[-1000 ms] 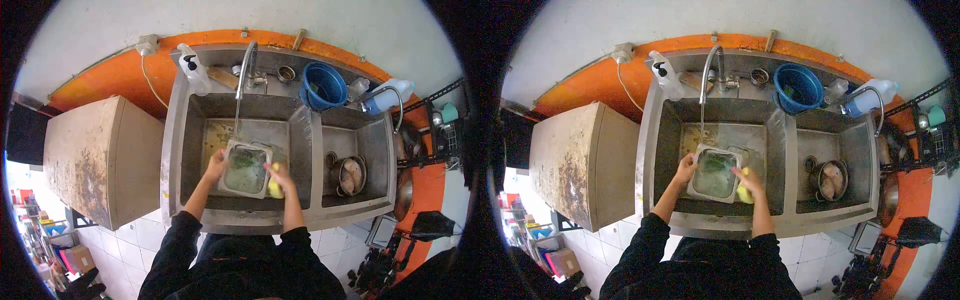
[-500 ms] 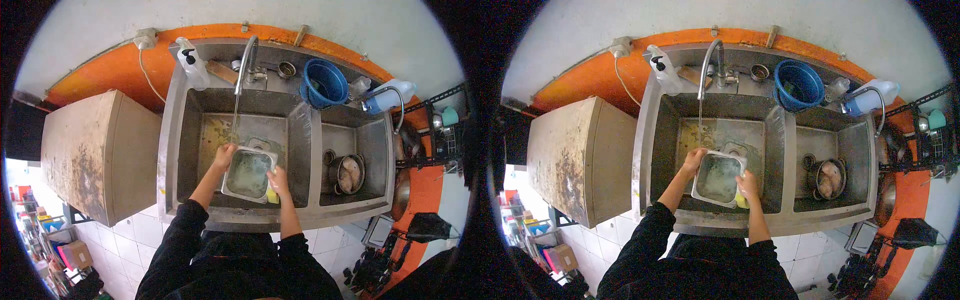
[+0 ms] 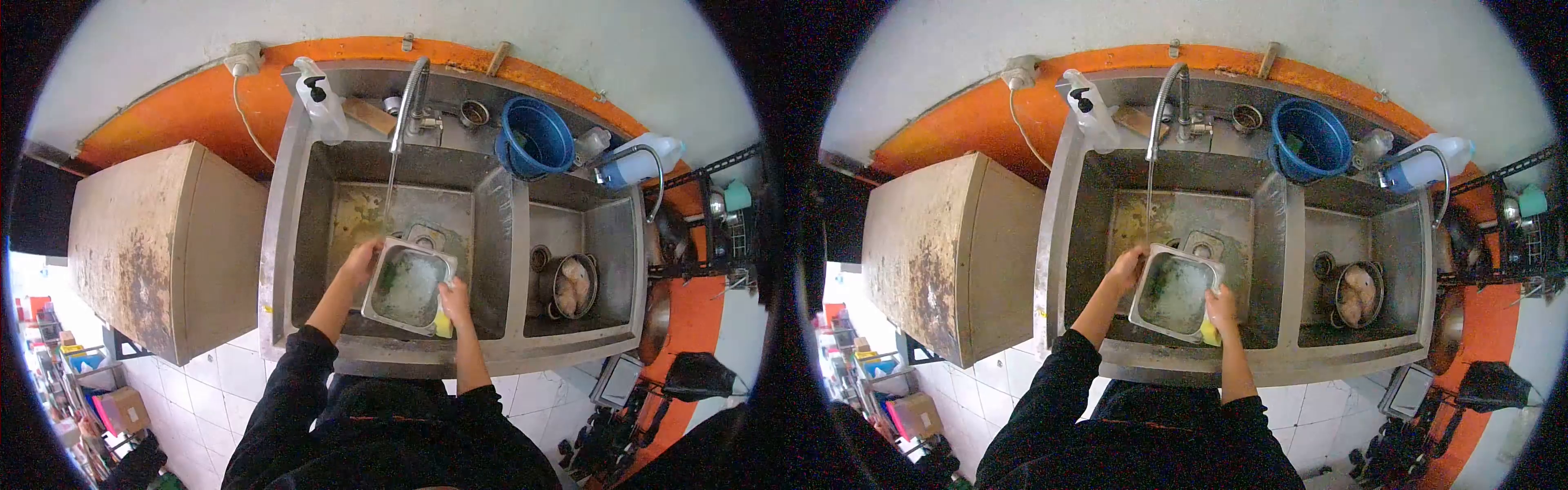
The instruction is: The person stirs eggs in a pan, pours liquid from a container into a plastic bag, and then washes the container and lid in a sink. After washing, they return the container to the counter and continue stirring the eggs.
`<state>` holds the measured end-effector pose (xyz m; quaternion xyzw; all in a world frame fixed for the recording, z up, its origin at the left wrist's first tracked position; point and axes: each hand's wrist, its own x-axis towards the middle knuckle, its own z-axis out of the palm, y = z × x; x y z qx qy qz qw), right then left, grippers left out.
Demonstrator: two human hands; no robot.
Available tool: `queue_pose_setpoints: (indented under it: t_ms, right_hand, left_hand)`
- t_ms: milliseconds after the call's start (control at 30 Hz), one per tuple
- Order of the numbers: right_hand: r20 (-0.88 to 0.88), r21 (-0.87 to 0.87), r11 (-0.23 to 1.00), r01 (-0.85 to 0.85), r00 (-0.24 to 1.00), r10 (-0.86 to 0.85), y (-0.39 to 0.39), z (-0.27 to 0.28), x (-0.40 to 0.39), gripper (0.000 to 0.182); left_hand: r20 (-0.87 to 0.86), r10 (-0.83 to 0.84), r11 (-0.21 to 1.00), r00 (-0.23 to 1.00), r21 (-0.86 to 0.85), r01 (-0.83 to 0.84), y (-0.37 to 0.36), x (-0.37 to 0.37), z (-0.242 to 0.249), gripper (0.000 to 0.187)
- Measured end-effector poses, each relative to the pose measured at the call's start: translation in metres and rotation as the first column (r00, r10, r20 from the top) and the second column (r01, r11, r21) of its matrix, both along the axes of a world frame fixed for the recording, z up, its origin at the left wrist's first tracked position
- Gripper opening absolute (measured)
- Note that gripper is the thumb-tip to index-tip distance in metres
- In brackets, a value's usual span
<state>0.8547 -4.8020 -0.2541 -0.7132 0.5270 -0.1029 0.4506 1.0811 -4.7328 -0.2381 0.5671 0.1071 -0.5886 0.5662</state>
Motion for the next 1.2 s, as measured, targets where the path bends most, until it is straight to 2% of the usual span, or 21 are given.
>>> queue_pose_setpoints:
  t_ms: [33,133,167,233,300,333,400,533,633,733,800,833,900,933,1000,1067,1133,1200]
  right_hand:
    - [0.014,-0.004,1.0,-0.002,1.0,0.002,-0.001,0.0,-0.001,0.033]
    - [0.037,0.017,0.999,-0.029,0.999,0.029,-0.005,0.002,-0.004,0.031]
    - [0.044,0.044,0.999,-0.023,0.999,0.021,-0.007,0.002,-0.005,0.03]
    - [0.063,0.117,0.993,-0.015,0.998,0.008,-0.007,0.008,-0.004,0.029]
    - [0.089,0.208,0.978,-0.016,0.996,-0.002,-0.007,0.03,0.0,0.027]
    - [0.079,0.122,0.992,0.0,0.997,-0.01,-0.005,0.029,0.0,0.027]
    - [0.063,-0.054,0.998,0.03,0.998,-0.026,0.0,0.024,0.0,0.026]
    - [0.043,0.058,0.997,-0.046,0.998,0.044,-0.007,0.011,-0.002,0.027]
    - [0.094,0.073,0.995,-0.067,0.994,0.06,-0.006,0.008,-0.001,0.027]
    - [0.125,0.067,0.997,-0.039,0.992,0.03,-0.003,0.009,0.002,0.029]
    - [0.101,0.025,1.0,0.009,0.995,-0.011,-0.003,-0.019,-0.001,0.03]
    - [0.121,0.05,0.993,0.104,0.987,-0.11,-0.007,-0.042,-0.004,0.03]
    - [0.153,0.112,0.948,0.296,0.938,-0.311,-0.01,-0.084,-0.011,0.032]
    - [0.061,0.017,0.974,0.226,0.972,-0.226,-0.01,-0.066,-0.006,0.033]
    - [-0.152,-0.146,0.988,0.051,0.986,-0.073,-0.01,0.009,0.016,0.034]
    - [-0.128,-0.154,0.953,0.261,0.951,-0.281,-0.015,0.042,0.027,0.031]
    - [0.021,-0.121,0.921,0.37,0.929,-0.371,-0.032,0.036,0.038,0.028]
    - [0.267,-0.024,0.938,0.346,0.907,-0.327,-0.04,0.014,0.052,0.027]
  left_hand:
    - [-0.024,-0.009,1.0,1.0,-0.011,0.008,0.0,0.002,-0.003,0.015]
    - [0.066,-0.111,0.991,0.992,-0.067,0.115,0.001,0.008,-0.004,0.015]
    - [0.181,-0.176,0.979,0.968,-0.072,0.192,0.0,0.01,0.0,0.015]
    - [0.401,-0.292,0.939,0.868,-0.051,0.34,0.002,0.014,0.008,0.013]
    - [0.55,-0.402,0.856,0.732,-0.058,0.514,0.004,0.025,0.008,0.011]
    - [0.619,-0.443,0.803,0.649,-0.048,0.594,0.005,0.027,0.012,0.011]
    - [0.58,-0.419,0.795,0.699,-0.137,0.591,0.009,0.023,0.018,0.008]
    - [0.528,-0.394,0.783,0.752,-0.237,0.576,0.016,0.022,0.019,0.008]
    - [0.453,-0.547,0.798,0.704,0.026,0.602,0.011,0.03,0.02,0.012]
    - [0.587,-0.534,0.826,0.608,0.211,0.522,0.007,0.024,0.01,0.019]
    - [0.704,-0.333,0.878,0.627,-0.01,0.479,0.019,0.002,-0.013,0.022]
    - [0.744,-0.219,0.881,0.631,-0.126,0.455,0.027,-0.008,-0.019,0.023]
    - [0.796,-0.29,0.857,0.531,-0.031,0.514,0.048,-0.019,-0.018,0.024]
    - [0.816,-0.325,0.841,0.477,0.019,0.541,0.053,-0.02,-0.015,0.024]
    - [0.818,-0.332,0.873,0.469,0.079,0.481,0.052,-0.024,0.0,0.024]
    - [0.829,-0.366,0.89,0.423,0.178,0.421,0.049,-0.029,0.016,0.023]
    - [0.842,-0.421,0.888,0.338,0.308,0.341,0.043,-0.033,0.032,0.022]
    - [0.776,-0.584,0.798,0.241,0.493,0.347,0.043,-0.038,0.044,0.02]
